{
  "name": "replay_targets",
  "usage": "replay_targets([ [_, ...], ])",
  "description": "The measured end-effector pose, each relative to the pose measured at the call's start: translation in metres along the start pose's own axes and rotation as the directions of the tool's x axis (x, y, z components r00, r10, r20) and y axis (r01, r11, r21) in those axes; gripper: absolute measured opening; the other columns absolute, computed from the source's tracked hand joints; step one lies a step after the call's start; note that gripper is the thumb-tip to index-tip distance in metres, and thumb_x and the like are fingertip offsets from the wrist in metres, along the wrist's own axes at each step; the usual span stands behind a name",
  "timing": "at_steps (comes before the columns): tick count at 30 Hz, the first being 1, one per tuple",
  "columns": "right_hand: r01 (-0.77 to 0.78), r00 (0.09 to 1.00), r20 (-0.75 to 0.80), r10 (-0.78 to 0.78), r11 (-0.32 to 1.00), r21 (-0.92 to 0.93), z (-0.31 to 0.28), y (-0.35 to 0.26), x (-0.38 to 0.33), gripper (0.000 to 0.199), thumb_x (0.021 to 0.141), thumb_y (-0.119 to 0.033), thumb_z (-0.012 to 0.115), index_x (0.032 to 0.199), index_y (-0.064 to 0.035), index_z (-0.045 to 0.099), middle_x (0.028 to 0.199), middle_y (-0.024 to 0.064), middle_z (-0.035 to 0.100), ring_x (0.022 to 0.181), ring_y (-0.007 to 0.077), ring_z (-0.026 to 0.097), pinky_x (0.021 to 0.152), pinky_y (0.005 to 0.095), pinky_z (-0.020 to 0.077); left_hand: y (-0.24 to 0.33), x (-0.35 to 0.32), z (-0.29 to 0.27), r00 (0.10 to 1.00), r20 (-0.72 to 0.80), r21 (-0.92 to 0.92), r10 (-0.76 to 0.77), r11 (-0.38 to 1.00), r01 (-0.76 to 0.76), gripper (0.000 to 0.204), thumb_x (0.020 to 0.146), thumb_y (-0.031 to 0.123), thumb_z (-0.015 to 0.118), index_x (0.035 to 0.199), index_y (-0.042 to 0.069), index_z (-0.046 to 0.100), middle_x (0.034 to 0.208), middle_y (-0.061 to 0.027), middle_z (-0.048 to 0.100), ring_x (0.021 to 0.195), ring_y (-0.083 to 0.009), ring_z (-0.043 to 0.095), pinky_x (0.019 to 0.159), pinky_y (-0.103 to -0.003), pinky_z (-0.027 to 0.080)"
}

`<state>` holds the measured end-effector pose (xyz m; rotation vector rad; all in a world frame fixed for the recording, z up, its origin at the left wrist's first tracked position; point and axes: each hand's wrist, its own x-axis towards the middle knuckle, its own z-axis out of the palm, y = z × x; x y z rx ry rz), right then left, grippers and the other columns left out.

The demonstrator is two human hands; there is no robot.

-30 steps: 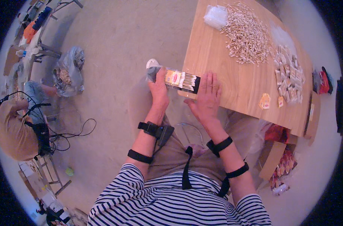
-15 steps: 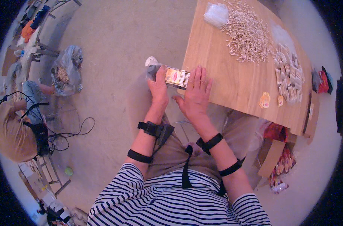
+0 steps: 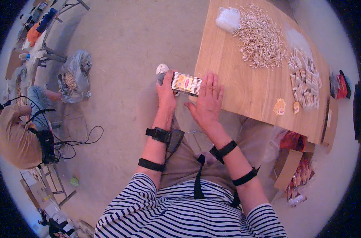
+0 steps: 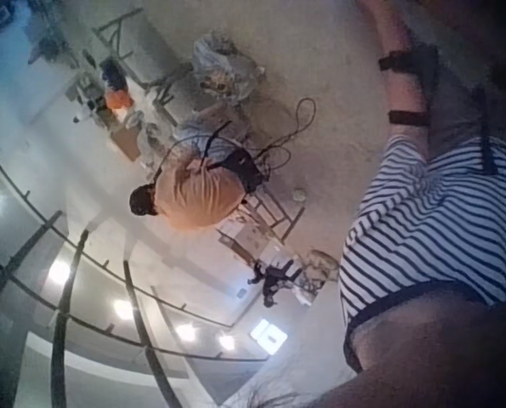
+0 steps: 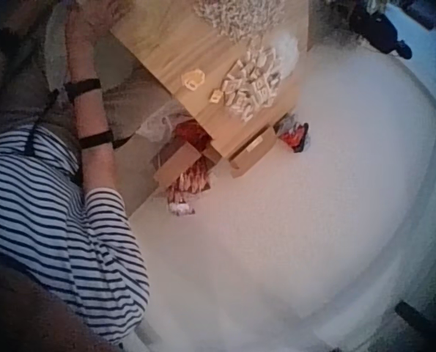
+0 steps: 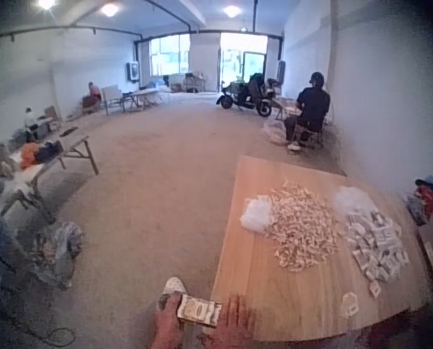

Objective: The person is sorting small wooden sticks (cotton swab shafts) and placing them into a small cardboard box, then closing the box.

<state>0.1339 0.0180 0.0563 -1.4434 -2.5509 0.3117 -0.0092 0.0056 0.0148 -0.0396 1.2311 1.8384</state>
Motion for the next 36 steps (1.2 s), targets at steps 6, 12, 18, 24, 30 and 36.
replay_targets([
  [6, 0.0, 0.998, 0.065, 0.005, 0.997, -0.079, 0.0, -0.002, 0.001, 0.108, 0.067, -0.042, 0.082, 0.149, 0.0005, 0.026, 0.16, 0.0149, 0.019, 0.149, 0.0346, 0.012, 0.118, 0.0568, 0.0126, -0.01, 0.005, -0.005, 0.997, -0.036, 0.028, 0.074, 0.997, -0.073, 0.034, 0.09, 0.021, 0.07, 0.114, 0.001, 0.055, 0.101, -0.0103, 0.065, 0.085, -0.0219, 0.068, 0.072, -0.036, 0.058],
  [12, 0.004, 0.998, 0.064, -0.001, 0.999, -0.049, -0.001, -0.008, 0.004, 0.109, 0.066, -0.041, 0.082, 0.151, -0.0021, 0.026, 0.16, 0.0129, 0.019, 0.149, 0.0353, 0.011, 0.116, 0.0611, 0.0117, -0.014, 0.011, -0.013, 0.988, 0.027, 0.074, 0.154, 0.985, -0.156, 0.034, 0.09, 0.021, 0.07, 0.114, 0.001, 0.056, 0.099, -0.0086, 0.065, 0.084, -0.0194, 0.066, 0.071, -0.034, 0.056],
  [18, -0.02, 0.999, 0.027, 0.021, 0.999, -0.036, 0.005, 0.006, -0.014, 0.111, 0.067, -0.043, 0.082, 0.151, -0.0011, 0.024, 0.16, 0.0138, 0.018, 0.149, 0.0349, 0.011, 0.115, 0.0637, 0.0119, -0.011, 0.001, 0.001, 0.985, -0.091, 0.08, 0.144, 0.987, -0.137, 0.027, 0.091, 0.02, 0.068, 0.107, 0.001, 0.059, 0.096, -0.0076, 0.065, 0.082, -0.018, 0.065, 0.071, -0.032, 0.055],
  [24, -0.029, 0.997, 0.072, 0.035, 0.996, -0.089, 0.001, -0.015, -0.007, 0.109, 0.067, -0.042, 0.082, 0.151, -0.0005, 0.025, 0.16, 0.0144, 0.019, 0.149, 0.0345, 0.012, 0.115, 0.063, 0.0136, -0.013, 0.004, -0.005, 0.983, -0.026, 0.089, 0.179, 0.98, -0.176, 0.023, 0.092, 0.019, 0.067, 0.105, 0.002, 0.06, 0.096, -0.0076, 0.066, 0.081, -0.0185, 0.066, 0.069, -0.033, 0.055],
  [30, 0.063, 0.997, 0.045, -0.056, 0.979, -0.196, 0.004, -0.006, -0.005, 0.101, 0.069, -0.04, 0.081, 0.148, -0.0003, 0.032, 0.158, 0.0133, 0.023, 0.148, 0.033, 0.018, 0.114, 0.0626, 0.0178, -0.013, 0.005, -0.004, 0.987, -0.046, 0.068, 0.153, 0.986, -0.15, 0.023, 0.092, 0.019, 0.067, 0.105, 0.001, 0.06, 0.095, -0.0077, 0.066, 0.078, -0.0185, 0.066, 0.067, -0.033, 0.056],
  [36, 0.129, 0.992, 0.003, -0.13, 0.985, -0.116, 0.002, 0.001, -0.004, 0.097, 0.071, -0.04, 0.079, 0.148, -0.0013, 0.034, 0.157, 0.0133, 0.026, 0.146, 0.034, 0.021, 0.114, 0.0617, 0.0165, -0.012, 0.005, -0.002, 0.984, -0.066, 0.087, 0.168, 0.983, -0.162, 0.023, 0.092, 0.02, 0.067, 0.104, 0.0, 0.062, 0.092, -0.0079, 0.067, 0.075, -0.0177, 0.066, 0.065, -0.032, 0.055],
])
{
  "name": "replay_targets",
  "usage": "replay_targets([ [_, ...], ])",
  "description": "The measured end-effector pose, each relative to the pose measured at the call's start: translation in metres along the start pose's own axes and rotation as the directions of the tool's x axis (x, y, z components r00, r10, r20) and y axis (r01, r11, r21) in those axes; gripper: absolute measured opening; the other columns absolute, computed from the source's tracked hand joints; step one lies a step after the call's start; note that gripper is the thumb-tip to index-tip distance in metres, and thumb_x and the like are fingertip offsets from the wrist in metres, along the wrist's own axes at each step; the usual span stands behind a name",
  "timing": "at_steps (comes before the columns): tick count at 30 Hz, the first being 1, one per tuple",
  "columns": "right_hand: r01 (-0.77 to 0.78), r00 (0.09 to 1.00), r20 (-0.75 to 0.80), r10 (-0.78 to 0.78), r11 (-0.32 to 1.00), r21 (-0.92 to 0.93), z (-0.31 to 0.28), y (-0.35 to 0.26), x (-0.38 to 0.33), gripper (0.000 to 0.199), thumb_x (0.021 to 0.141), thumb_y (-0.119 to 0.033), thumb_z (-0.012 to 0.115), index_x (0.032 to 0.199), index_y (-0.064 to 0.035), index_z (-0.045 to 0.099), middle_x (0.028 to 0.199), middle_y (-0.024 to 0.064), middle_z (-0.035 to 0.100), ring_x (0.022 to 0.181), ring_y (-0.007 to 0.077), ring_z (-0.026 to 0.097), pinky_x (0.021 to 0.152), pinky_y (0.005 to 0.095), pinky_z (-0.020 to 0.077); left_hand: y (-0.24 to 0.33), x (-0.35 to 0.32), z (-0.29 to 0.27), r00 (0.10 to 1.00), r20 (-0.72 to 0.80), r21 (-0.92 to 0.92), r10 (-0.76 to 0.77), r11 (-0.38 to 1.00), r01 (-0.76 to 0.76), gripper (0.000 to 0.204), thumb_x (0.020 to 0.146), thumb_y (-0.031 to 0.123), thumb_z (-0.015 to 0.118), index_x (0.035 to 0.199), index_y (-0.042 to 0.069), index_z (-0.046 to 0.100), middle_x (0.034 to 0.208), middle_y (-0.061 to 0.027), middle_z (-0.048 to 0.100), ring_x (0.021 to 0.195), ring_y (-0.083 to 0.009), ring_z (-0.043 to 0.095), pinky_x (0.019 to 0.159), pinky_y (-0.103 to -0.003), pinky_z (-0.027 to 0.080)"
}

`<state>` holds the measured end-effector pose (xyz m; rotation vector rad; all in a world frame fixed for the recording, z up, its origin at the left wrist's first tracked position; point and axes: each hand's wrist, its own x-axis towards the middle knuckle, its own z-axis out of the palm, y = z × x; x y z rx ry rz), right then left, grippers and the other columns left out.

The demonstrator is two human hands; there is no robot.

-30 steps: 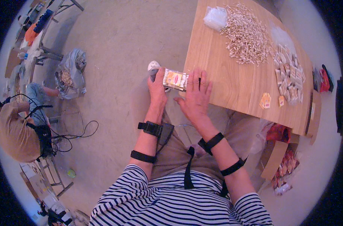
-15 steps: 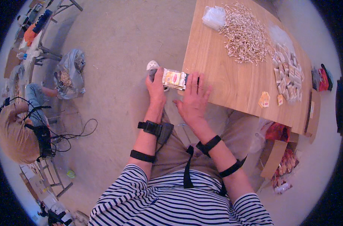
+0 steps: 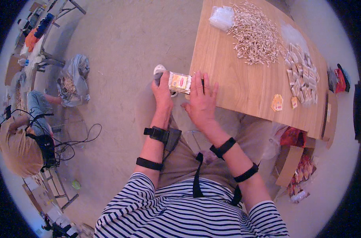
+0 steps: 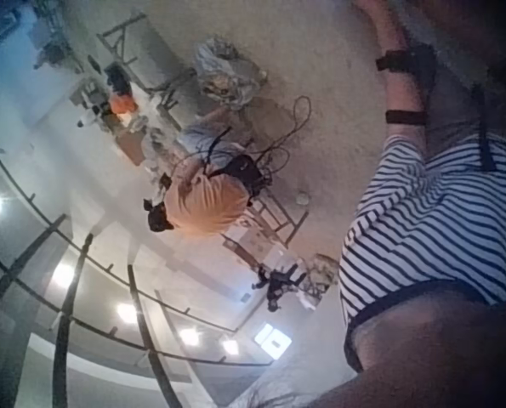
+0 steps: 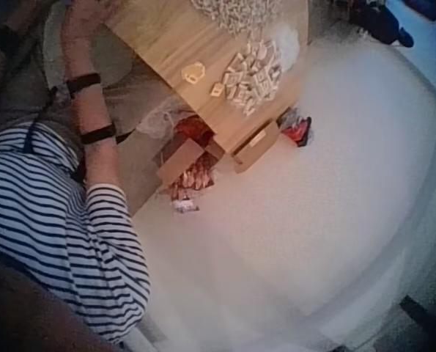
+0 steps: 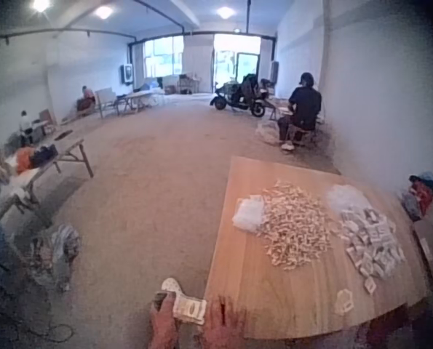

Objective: The person is sorting small wooden sticks (cotton swab shafts) and placing them into a small cardboard box, then closing the box.

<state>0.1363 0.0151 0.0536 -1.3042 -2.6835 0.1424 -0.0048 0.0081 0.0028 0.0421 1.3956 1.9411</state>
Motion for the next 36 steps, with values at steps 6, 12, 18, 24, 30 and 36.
replay_targets([
  [6, 0.068, 0.993, -0.099, -0.058, 0.993, 0.101, 0.013, 0.019, -0.004, 0.096, 0.074, -0.044, 0.076, 0.148, 0.0001, 0.032, 0.158, 0.0133, 0.025, 0.147, 0.035, 0.018, 0.116, 0.0609, 0.012, 0.002, -0.002, 0.002, 0.999, 0.033, 0.014, 0.023, 1.0, -0.024, 0.022, 0.092, 0.02, 0.067, 0.101, 0.0, 0.063, 0.09, -0.0071, 0.067, 0.074, -0.0168, 0.066, 0.065, -0.031, 0.055],
  [12, -0.029, 0.999, 0.043, 0.025, 0.993, 0.113, -0.006, -0.004, -0.002, 0.108, 0.07, -0.05, 0.078, 0.147, 0.006, 0.028, 0.158, 0.0203, 0.021, 0.148, 0.0353, 0.014, 0.117, 0.0589, 0.0116, 0.006, -0.006, 0.002, 0.999, 0.009, 0.062, 0.04, 0.997, -0.04, 0.02, 0.093, 0.019, 0.065, 0.101, 0.001, 0.063, 0.09, -0.0056, 0.067, 0.075, -0.0156, 0.065, 0.067, -0.03, 0.053],
  [18, -0.111, 0.991, 0.071, 0.111, 0.994, -0.004, -0.002, -0.018, 0.003, 0.108, 0.069, -0.049, 0.079, 0.147, 0.0062, 0.029, 0.157, 0.0236, 0.021, 0.147, 0.0377, 0.015, 0.117, 0.0582, 0.0125, 0.008, -0.008, 0.004, 0.998, 0.004, 0.079, 0.062, 0.995, -0.063, 0.02, 0.092, 0.019, 0.065, 0.099, 0.0, 0.063, 0.093, -0.007, 0.066, 0.078, -0.0166, 0.064, 0.069, -0.032, 0.052],
  [24, -0.031, 0.999, -0.032, 0.036, 0.99, 0.134, 0.001, 0.01, -0.002, 0.094, 0.075, -0.048, 0.074, 0.145, 0.0026, 0.037, 0.155, 0.021, 0.028, 0.146, 0.0372, 0.019, 0.116, 0.0596, 0.0151, 0.015, -0.013, 0.009, 0.999, -0.021, 0.139, 0.035, 0.99, -0.031, 0.025, 0.094, 0.021, 0.061, 0.106, 0.0, 0.061, 0.103, -0.0092, 0.064, 0.089, -0.0199, 0.062, 0.078, -0.035, 0.051],
  [30, -0.113, 0.978, -0.177, 0.11, 0.994, -0.008, -0.01, 0.084, 0.038, 0.075, 0.086, -0.049, 0.062, 0.141, -0.0009, 0.045, 0.152, 0.0216, 0.034, 0.145, 0.0375, 0.021, 0.115, 0.0623, 0.0133, 0.019, -0.007, -0.003, 0.997, 0.016, -0.004, 0.075, 0.997, -0.075, 0.034, 0.092, 0.023, 0.064, 0.115, 0.0, 0.057, 0.109, -0.0084, 0.06, 0.099, -0.0167, 0.059, 0.084, -0.032, 0.049],
  [36, -0.164, 0.977, -0.16, 0.145, 0.979, -0.118, -0.016, 0.129, 0.08, 0.071, 0.09, -0.048, 0.057, 0.14, 0.0015, 0.046, 0.153, 0.0223, 0.032, 0.145, 0.0369, 0.022, 0.115, 0.0626, 0.0119, 0.042, -0.016, -0.011, 0.941, -0.019, 0.368, 0.338, 0.878, -0.307, 0.036, 0.092, 0.025, 0.063, 0.117, 0.0, 0.058, 0.112, -0.0093, 0.06, 0.107, -0.0212, 0.055, 0.098, -0.035, 0.042],
])
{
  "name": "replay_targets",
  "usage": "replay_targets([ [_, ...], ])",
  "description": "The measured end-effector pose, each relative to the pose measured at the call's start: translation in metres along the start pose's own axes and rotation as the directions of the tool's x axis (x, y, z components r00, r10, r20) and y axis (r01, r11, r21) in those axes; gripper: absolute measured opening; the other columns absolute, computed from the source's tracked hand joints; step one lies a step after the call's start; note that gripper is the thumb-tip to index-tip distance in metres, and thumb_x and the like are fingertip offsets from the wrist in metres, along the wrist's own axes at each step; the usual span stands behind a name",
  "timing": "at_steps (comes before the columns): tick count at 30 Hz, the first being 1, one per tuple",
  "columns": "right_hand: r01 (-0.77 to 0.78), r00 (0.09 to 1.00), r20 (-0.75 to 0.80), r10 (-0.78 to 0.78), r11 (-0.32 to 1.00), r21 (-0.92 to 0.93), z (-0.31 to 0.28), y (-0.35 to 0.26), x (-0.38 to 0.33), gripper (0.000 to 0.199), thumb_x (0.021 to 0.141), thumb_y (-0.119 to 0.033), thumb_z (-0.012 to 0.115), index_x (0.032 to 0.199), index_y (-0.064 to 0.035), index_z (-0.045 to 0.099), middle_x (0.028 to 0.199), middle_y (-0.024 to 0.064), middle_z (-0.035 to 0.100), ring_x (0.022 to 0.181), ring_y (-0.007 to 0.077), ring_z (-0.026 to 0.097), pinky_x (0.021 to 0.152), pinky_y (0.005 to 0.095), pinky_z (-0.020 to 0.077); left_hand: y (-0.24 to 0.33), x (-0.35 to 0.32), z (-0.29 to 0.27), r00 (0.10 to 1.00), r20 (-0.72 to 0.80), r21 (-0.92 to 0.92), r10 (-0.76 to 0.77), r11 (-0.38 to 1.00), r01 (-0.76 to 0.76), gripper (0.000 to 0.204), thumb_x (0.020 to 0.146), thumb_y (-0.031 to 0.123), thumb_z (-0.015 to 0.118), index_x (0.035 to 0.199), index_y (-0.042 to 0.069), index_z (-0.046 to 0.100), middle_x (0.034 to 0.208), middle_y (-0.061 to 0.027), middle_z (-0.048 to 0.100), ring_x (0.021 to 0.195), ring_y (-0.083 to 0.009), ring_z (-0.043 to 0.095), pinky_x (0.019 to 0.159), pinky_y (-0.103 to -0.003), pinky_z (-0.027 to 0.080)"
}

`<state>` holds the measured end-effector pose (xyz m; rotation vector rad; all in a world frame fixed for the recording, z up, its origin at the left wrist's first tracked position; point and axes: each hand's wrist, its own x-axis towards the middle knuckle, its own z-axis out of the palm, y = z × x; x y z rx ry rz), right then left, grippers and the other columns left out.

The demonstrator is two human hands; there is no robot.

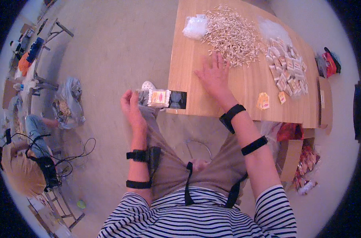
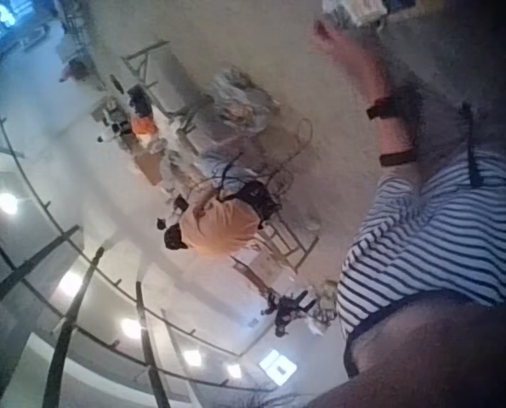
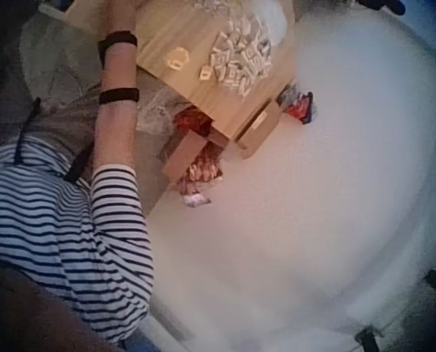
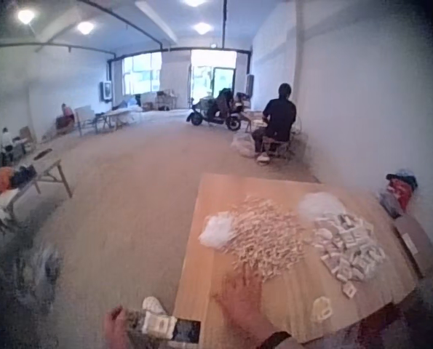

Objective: The person is sorting small wooden sticks (cotton swab shafts) and placing them into a small cardboard box, then closing the box.

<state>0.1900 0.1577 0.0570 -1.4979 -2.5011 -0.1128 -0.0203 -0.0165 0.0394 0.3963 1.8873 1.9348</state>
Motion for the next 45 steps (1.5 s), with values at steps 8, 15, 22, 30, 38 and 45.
replay_targets([
  [8, 0.058, 0.998, 0.032, -0.063, 0.989, 0.134, 0.0, 0.054, -0.059, 0.074, 0.088, -0.042, 0.061, 0.141, 0.0055, 0.04, 0.154, 0.0224, 0.03, 0.143, 0.0383, 0.026, 0.117, 0.0495, 0.0221, 0.061, -0.032, 0.017, 0.864, 0.34, 0.363, 0.37, 0.796, -0.484, 0.038, 0.084, 0.014, 0.07, 0.115, -0.004, 0.058, 0.118, -0.0157, 0.058, 0.113, -0.0274, 0.054, 0.1, -0.038, 0.041],
  [15, 0.061, 0.994, -0.109, -0.022, 0.929, 0.366, -0.022, 0.095, -0.081, 0.066, 0.088, -0.036, 0.063, 0.136, 0.0064, 0.046, 0.147, 0.0266, 0.038, 0.138, 0.0419, 0.032, 0.114, 0.0476, 0.0292, 0.056, -0.039, 0.108, 0.534, 0.766, 0.183, 0.358, 0.675, -0.715, 0.054, 0.08, 0.02, 0.073, 0.127, 0.001, 0.056, 0.136, -0.021, 0.053, 0.129, -0.0368, 0.048, 0.109, -0.043, 0.037],
  [22, -0.185, 0.973, -0.116, 0.198, 0.976, 0.113, 0.013, 0.204, -0.017, 0.061, 0.094, -0.034, 0.058, 0.138, 0.0051, 0.044, 0.146, 0.0302, 0.037, 0.134, 0.0458, 0.036, 0.112, 0.0484, 0.0319, 0.004, -0.05, 0.159, 0.392, 0.887, 0.276, 0.243, 0.402, -0.873, 0.072, 0.085, 0.035, 0.068, 0.142, -0.001, 0.041, 0.151, -0.023, 0.034, 0.142, -0.0381, 0.029, 0.117, -0.052, 0.018],
  [30, -0.331, 0.943, 0.074, 0.324, 0.897, 0.292, 0.012, 0.153, 0.011, 0.071, 0.098, -0.044, 0.046, 0.141, 0.0118, 0.034, 0.149, 0.0347, 0.029, 0.14, 0.0472, 0.027, 0.116, 0.048, 0.0233, 0.003, -0.066, 0.161, 0.422, 0.884, 0.369, 0.201, 0.255, -0.894, 0.075, 0.088, 0.041, 0.064, 0.144, -0.002, 0.037, 0.154, -0.0215, 0.03, 0.146, -0.0356, 0.023, 0.117, -0.055, 0.014],
  [38, -0.229, 0.961, 0.005, 0.278, 0.782, 0.58, 0.007, 0.091, 0.005, 0.07, 0.096, -0.04, 0.054, 0.138, 0.0143, 0.038, 0.148, 0.0362, 0.029, 0.137, 0.0482, 0.032, 0.115, 0.0472, 0.0275, 0.003, -0.066, 0.161, 0.417, 0.863, 0.329, 0.285, 0.309, -0.892, 0.07, 0.088, 0.035, 0.065, 0.14, -0.004, 0.04, 0.15, -0.0231, 0.036, 0.142, -0.0381, 0.029, 0.118, -0.052, 0.016],
  [45, -0.124, 0.988, -0.038, 0.152, 0.906, 0.405, -0.027, 0.102, -0.054, 0.06, 0.092, -0.034, 0.06, 0.138, 0.0027, 0.044, 0.145, 0.03, 0.039, 0.134, 0.0432, 0.038, 0.112, 0.0491, 0.0303, -0.011, -0.061, 0.149, 0.415, 0.819, 0.234, 0.396, 0.429, -0.872, 0.06, 0.087, 0.026, 0.067, 0.137, 0.0, 0.047, 0.147, -0.0231, 0.038, 0.138, -0.0405, 0.033, 0.115, -0.052, 0.023],
])
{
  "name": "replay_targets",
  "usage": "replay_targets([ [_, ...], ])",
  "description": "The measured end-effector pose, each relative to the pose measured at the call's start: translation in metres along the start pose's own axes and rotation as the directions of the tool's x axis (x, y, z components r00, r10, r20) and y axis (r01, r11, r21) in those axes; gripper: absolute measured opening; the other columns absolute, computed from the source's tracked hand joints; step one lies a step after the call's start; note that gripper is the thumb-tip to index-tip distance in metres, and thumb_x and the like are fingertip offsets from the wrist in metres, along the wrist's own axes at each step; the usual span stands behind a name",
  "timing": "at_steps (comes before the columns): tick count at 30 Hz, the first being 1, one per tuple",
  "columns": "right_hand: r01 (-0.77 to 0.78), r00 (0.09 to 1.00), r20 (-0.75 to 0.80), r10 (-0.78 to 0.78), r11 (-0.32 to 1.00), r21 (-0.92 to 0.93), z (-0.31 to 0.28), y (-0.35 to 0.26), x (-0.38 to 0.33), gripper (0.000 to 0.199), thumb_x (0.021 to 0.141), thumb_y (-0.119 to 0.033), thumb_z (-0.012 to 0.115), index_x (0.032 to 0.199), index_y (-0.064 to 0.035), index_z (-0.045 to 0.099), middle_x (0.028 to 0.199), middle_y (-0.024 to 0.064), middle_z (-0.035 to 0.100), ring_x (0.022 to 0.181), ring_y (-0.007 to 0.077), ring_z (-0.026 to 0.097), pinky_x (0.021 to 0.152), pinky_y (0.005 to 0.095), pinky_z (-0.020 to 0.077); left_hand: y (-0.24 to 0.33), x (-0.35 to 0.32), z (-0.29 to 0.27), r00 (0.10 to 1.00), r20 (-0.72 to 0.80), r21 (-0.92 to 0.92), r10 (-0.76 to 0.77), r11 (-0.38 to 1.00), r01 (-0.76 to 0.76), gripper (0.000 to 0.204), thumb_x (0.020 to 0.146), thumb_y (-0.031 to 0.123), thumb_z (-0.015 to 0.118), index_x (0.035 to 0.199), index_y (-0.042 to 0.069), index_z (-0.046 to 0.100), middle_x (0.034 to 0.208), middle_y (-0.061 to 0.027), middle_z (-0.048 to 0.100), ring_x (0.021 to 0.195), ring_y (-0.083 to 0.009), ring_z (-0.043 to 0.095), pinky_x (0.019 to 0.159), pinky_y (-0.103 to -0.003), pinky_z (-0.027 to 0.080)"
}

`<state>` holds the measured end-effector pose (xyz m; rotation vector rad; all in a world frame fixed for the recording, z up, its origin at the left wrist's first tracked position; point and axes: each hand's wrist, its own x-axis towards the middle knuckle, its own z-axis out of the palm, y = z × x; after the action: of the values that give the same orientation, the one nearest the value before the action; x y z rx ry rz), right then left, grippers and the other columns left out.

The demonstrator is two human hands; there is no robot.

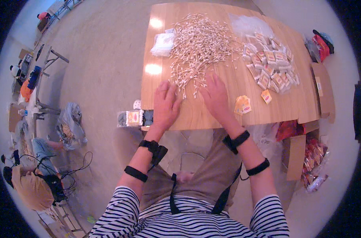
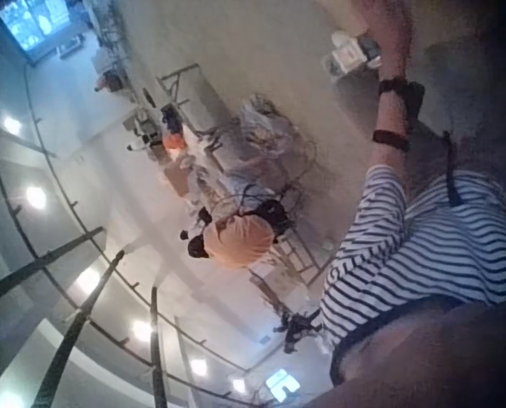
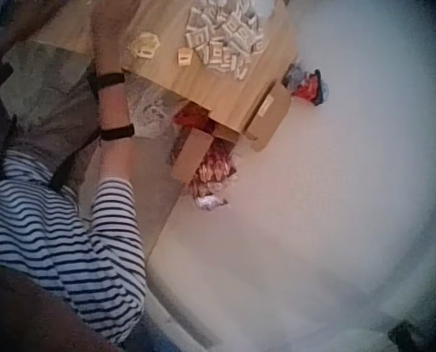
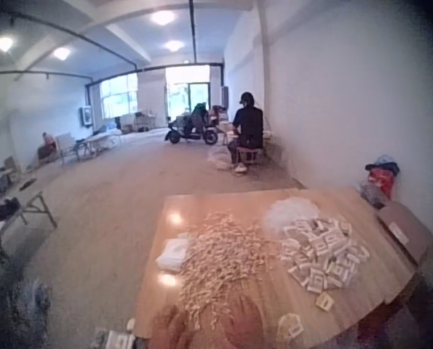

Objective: The person is sorting small wooden sticks (cotton swab shafts) and placing them into a small cardboard box, then closing the box.

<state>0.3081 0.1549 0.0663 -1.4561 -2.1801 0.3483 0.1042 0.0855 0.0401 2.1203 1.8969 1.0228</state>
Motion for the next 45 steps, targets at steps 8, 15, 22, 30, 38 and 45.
replay_targets([
  [8, 0.217, 0.973, 0.098, -0.209, 0.972, -0.086, 0.021, 0.007, -0.014, 0.057, 0.091, -0.031, 0.059, 0.139, -0.001, 0.047, 0.144, 0.0232, 0.043, 0.137, 0.0394, 0.034, 0.112, 0.0497, 0.0292, 0.019, -0.016, -0.002, 0.979, 0.188, 0.09, 0.079, 0.991, -0.097, 0.062, 0.088, 0.034, 0.065, 0.141, 0.007, 0.047, 0.152, -0.0186, 0.036, 0.141, -0.0359, 0.032, 0.116, -0.054, 0.021],
  [15, -0.136, 0.988, 0.007, 0.155, 0.887, -0.441, -0.025, 0.09, 0.057, 0.058, 0.096, -0.037, 0.049, 0.139, 0.0017, 0.044, 0.144, 0.0274, 0.042, 0.139, 0.0421, 0.032, 0.117, 0.0476, 0.0223, 0.019, -0.015, -0.006, 0.977, 0.198, 0.045, 0.077, 0.995, -0.088, 0.063, 0.088, 0.035, 0.065, 0.142, 0.009, 0.046, 0.149, -0.0175, 0.039, 0.14, -0.0357, 0.032, 0.115, -0.054, 0.021],
  [22, -0.086, 0.983, 0.113, 0.144, 0.907, -0.412, 0.012, 0.072, 0.037, 0.066, 0.095, -0.045, 0.05, 0.141, 0.0013, 0.042, 0.151, 0.0241, 0.036, 0.142, 0.0374, 0.03, 0.117, 0.0491, 0.0231, 0.019, -0.017, -0.005, 0.98, 0.177, 0.065, 0.088, 0.993, -0.101, 0.061, 0.088, 0.035, 0.065, 0.141, 0.008, 0.047, 0.147, -0.017, 0.041, 0.139, -0.0356, 0.034, 0.115, -0.054, 0.022],
  [30, 0.193, 0.945, 0.29, -0.151, 0.974, -0.122, 0.007, -0.002, 0.001, 0.059, 0.096, -0.038, 0.052, 0.14, 0.001, 0.043, 0.153, 0.0222, 0.032, 0.143, 0.0388, 0.028, 0.114, 0.0524, 0.0253, 0.017, -0.025, -0.001, 0.982, 0.18, 0.1, 0.051, 0.993, -0.07, 0.058, 0.091, 0.035, 0.061, 0.139, 0.007, 0.049, 0.147, -0.0169, 0.042, 0.14, -0.0355, 0.033, 0.114, -0.055, 0.022],
  [38, 0.147, 0.966, 0.242, -0.088, 0.96, -0.238, 0.028, -0.013, 0.002, 0.056, 0.097, -0.037, 0.049, 0.142, -0.0047, 0.045, 0.155, 0.017, 0.03, 0.137, 0.0401, 0.036, 0.112, 0.0574, 0.0258, 0.025, -0.041, 0.0, 0.98, 0.182, 0.13, 0.083, 0.986, -0.108, 0.06, 0.09, 0.036, 0.061, 0.139, 0.004, 0.048, 0.15, -0.0159, 0.038, 0.141, -0.033, 0.032, 0.115, -0.055, 0.021],
  [45, 0.034, 0.995, 0.092, -0.036, 0.999, 0.023, 0.021, -0.03, -0.014, 0.03, 0.092, -0.024, 0.056, 0.114, -0.0052, 0.06, 0.116, 0.0176, 0.057, 0.109, 0.0379, 0.055, 0.095, 0.0515, 0.0437, 0.047, -0.061, 0.002, 0.974, 0.22, 0.01, 0.047, 0.999, -0.05, 0.057, 0.091, 0.027, 0.06, 0.139, 0.001, 0.046, 0.15, -0.0177, 0.038, 0.142, -0.0344, 0.03, 0.115, -0.055, 0.021],
])
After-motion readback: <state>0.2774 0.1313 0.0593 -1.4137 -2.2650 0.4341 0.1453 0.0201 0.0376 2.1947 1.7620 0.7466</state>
